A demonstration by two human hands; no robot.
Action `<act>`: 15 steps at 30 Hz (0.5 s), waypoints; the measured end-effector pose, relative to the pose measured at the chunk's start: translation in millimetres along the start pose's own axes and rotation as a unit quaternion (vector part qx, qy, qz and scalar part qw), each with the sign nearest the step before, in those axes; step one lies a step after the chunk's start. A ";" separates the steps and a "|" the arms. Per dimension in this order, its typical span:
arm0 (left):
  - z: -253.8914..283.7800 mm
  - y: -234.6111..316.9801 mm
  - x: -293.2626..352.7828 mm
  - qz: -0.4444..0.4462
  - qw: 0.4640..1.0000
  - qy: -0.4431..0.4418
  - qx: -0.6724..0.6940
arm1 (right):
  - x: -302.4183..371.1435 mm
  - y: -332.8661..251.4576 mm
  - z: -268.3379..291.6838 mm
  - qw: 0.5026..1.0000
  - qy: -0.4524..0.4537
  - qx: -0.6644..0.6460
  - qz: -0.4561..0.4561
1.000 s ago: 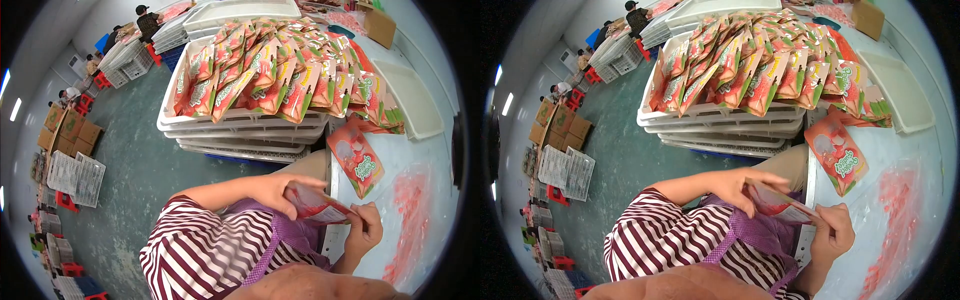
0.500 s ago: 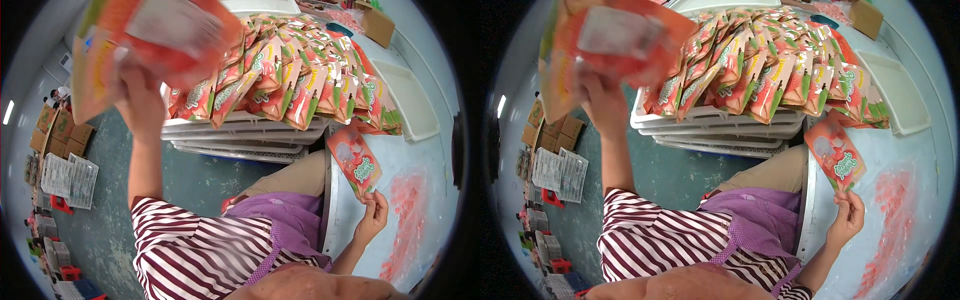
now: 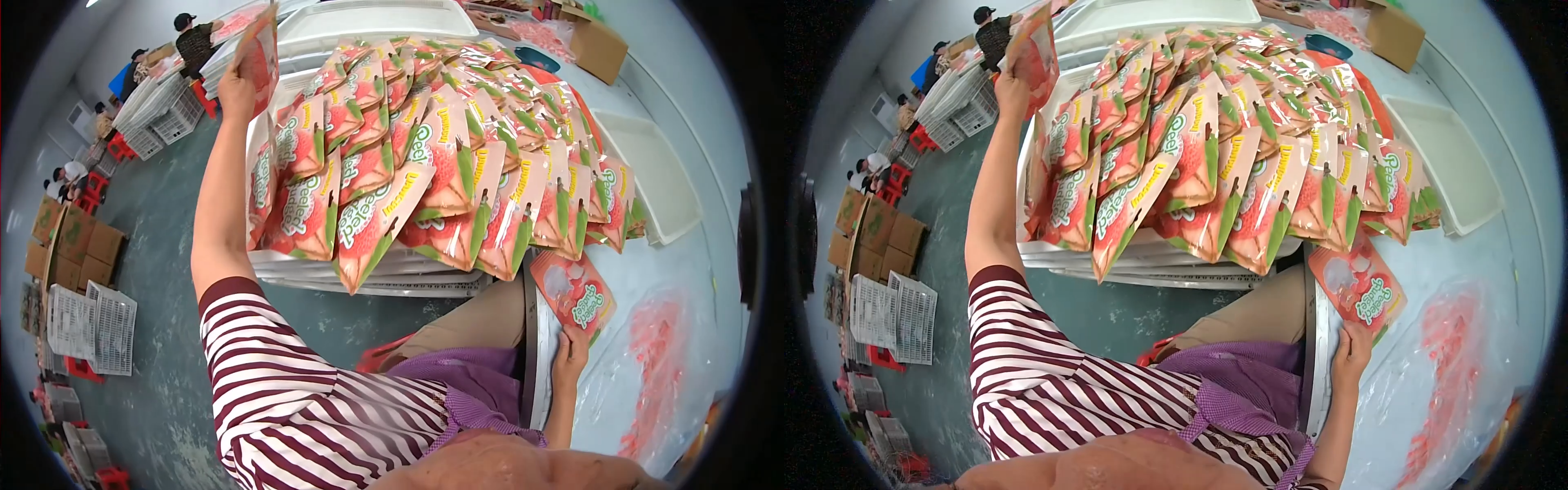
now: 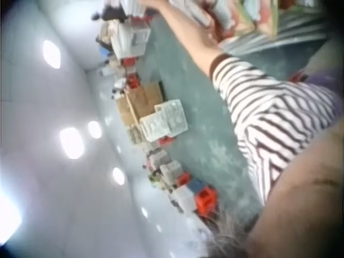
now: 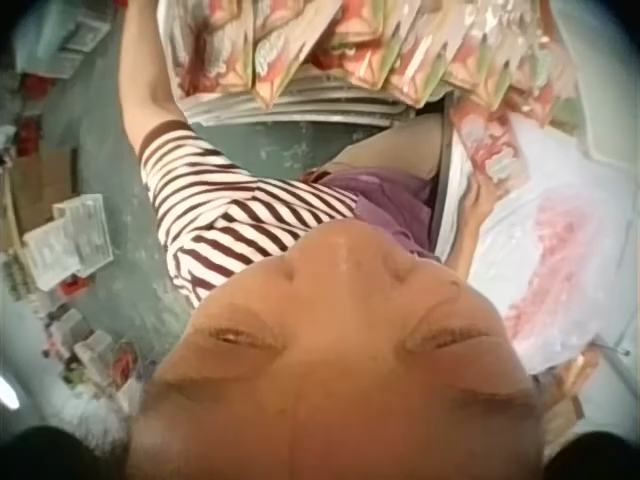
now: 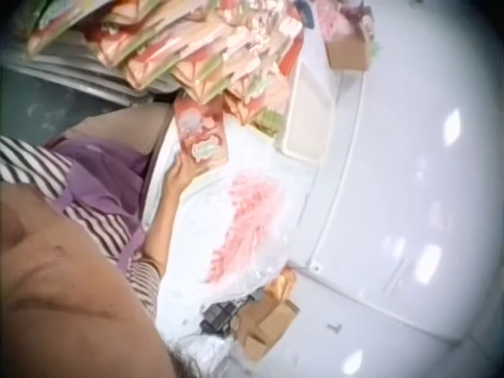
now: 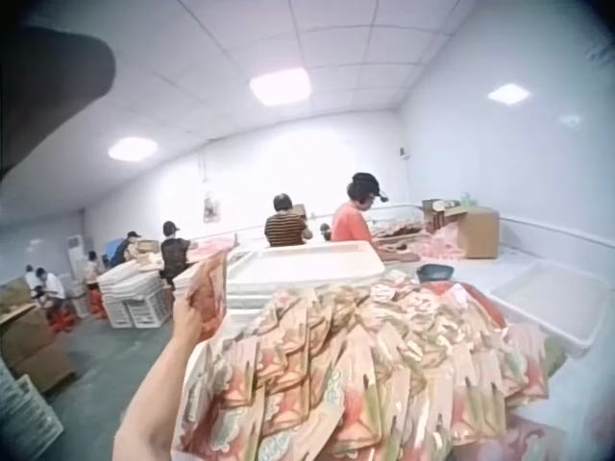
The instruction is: Placing individual gummy candies into plastic packaging bags in a factory production setting.
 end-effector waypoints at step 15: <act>-16.1 -71.9 51.1 0.263 0.897 -0.340 0.103 | -4.4 0.2 3.4 1.000 0.003 0.013 -0.004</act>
Point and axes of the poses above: each hand's wrist, its own x-axis away from the middle knuckle, its own z-axis out of the back of the hand, y = z × x, the point moved 4 cm from there along -x, towards the middle knuckle, and after that the axes turned 2 degrees about -x, right-handed, at the moved point
